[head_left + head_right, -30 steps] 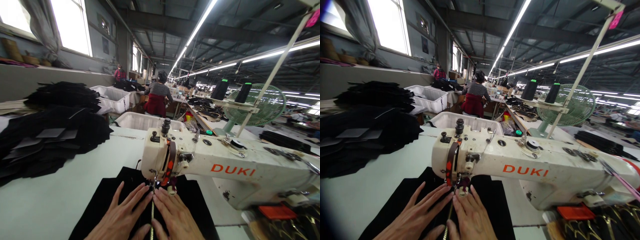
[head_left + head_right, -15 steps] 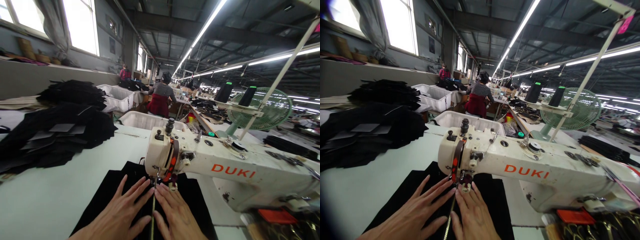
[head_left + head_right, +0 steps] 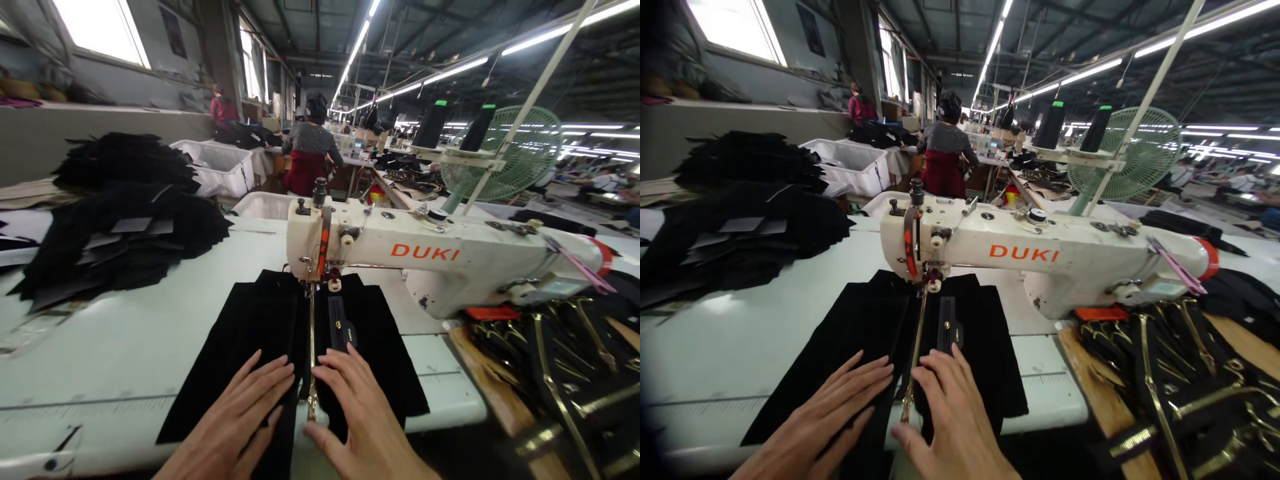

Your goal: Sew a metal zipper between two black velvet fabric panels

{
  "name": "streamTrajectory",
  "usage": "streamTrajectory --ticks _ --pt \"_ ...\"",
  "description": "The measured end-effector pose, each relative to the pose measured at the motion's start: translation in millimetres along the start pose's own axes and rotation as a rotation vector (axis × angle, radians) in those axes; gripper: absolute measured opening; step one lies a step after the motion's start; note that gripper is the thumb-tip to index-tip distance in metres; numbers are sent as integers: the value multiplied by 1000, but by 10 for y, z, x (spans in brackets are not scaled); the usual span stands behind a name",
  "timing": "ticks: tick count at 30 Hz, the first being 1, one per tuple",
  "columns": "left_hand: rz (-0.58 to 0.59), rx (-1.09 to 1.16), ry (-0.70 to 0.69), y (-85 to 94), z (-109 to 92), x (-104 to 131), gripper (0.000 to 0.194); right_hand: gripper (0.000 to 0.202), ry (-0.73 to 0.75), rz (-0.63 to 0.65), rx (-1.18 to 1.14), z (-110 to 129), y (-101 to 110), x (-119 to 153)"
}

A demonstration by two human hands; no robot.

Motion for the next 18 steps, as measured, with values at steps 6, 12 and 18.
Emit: streamTrajectory --ticks 6,12,18 --pt "-25 7 -32 83 -1 -26 55 43 113 -5 113 128 -157 103" --pt "-61 -117 -158 87 -226 -111 66 49 244 -132 201 208 -239 194" --pt "-109 -112 -151 52 -252 -89 52 44 30 -123 54 112 -167 191"
Point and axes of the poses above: each hand's wrist, its own x-axis away from the middle knuckle, its own y-axis out of the back of the hand, z = x × y, the point moved 5 cm from there along -x, towards the middle knuckle, and after that the axes turned 8 degrees about -y, right-handed, at the moved point
